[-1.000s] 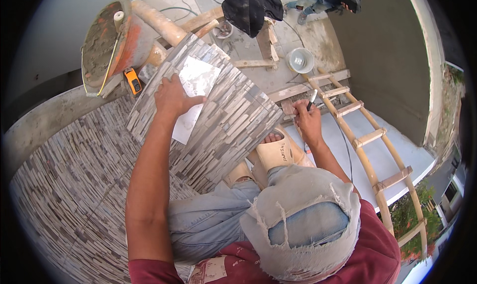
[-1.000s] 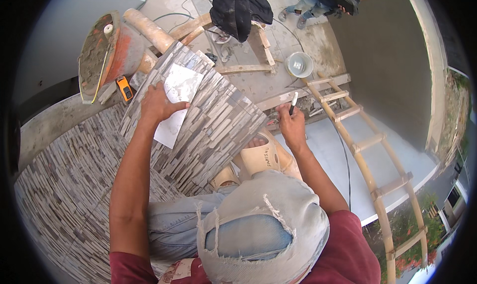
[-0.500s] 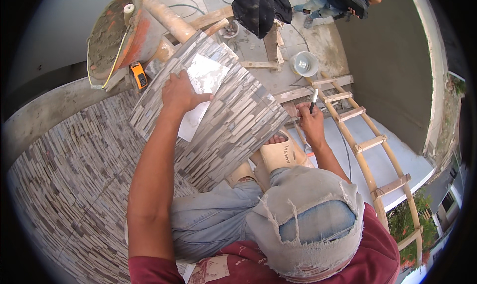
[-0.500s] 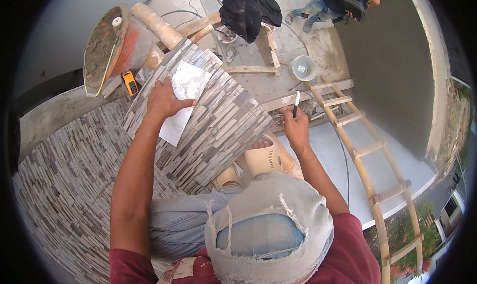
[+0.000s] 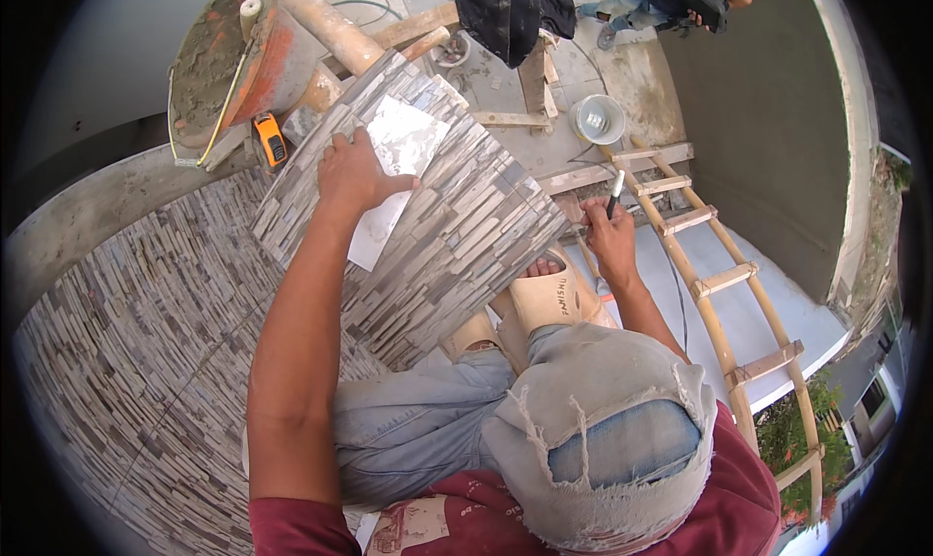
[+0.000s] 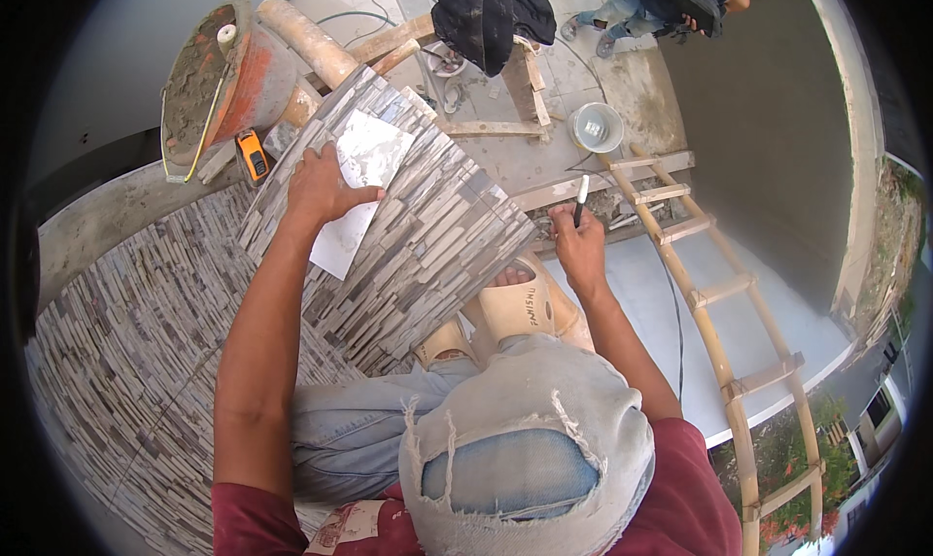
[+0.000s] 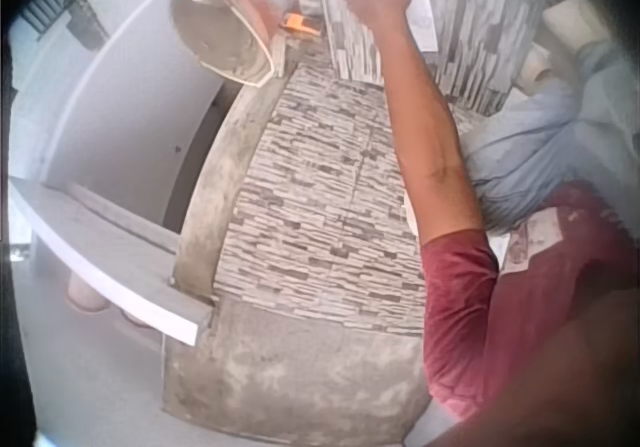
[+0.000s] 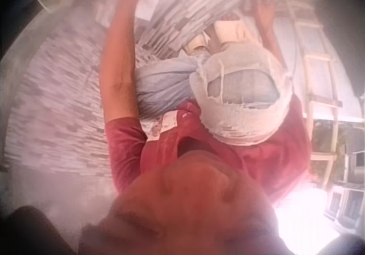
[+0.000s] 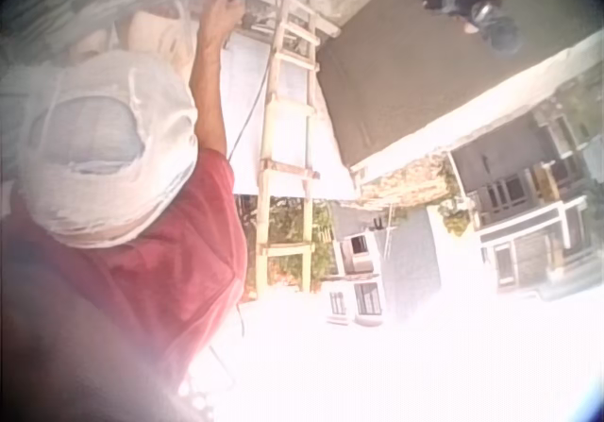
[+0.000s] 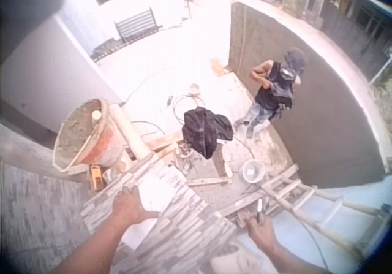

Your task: The person measures and marks a tile, then applies adhesive to the back of the tile using a trowel. The person is preparing the tile for installation on a wall.

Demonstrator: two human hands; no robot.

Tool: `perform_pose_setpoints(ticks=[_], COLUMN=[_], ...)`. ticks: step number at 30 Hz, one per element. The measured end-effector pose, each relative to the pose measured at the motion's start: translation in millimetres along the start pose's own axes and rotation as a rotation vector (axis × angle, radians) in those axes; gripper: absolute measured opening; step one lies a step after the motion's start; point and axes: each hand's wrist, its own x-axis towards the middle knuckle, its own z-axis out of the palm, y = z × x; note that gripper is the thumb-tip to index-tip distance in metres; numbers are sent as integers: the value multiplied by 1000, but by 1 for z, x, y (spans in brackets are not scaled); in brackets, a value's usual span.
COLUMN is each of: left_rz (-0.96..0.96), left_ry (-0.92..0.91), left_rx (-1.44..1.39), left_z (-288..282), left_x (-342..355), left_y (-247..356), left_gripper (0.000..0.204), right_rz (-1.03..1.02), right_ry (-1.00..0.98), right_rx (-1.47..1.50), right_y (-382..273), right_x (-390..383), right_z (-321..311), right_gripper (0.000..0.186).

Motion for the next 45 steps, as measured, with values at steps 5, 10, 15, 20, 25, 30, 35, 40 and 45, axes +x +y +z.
perform_pose_setpoints(ticks=[5,10,15,20,25,30,35,40,45], left_rz=[3,-18,-26,-10,-6,3,5,-13,1], left_ry=[-21,-71,-82,-69,-33,-18,-16,12,77], left_rx=[-53,-35,-16,-18,2,-5,19,43,70], left_z=[-5,-6,-5,-4,-2,0,0,5,14], left_x=[2,3,3,2,1,1,1,-7,-14], left_y=[-3,-2,0,1,1,0,0,8,14], left_gripper=[113,113,111,110,110,112,115,119,117], right_rz=[40,53,70,52,62,64,-175,-123,-177], right_ry=[22,-20,-37,-92,-67,-25,104,-27,-19], right_rx=[9,58,73,110,120,108,95,136,167], right_y=[-7,-12,-14,-19,-23,-23,-26,-37,-39], right_x=[-3,-6,-7,-13,-16,-13,-13,-18,-16], right_z=[2,-1,-1,4,5,5,9,7,11], right_gripper=[19,19,18,23,26,30,44,52,51])
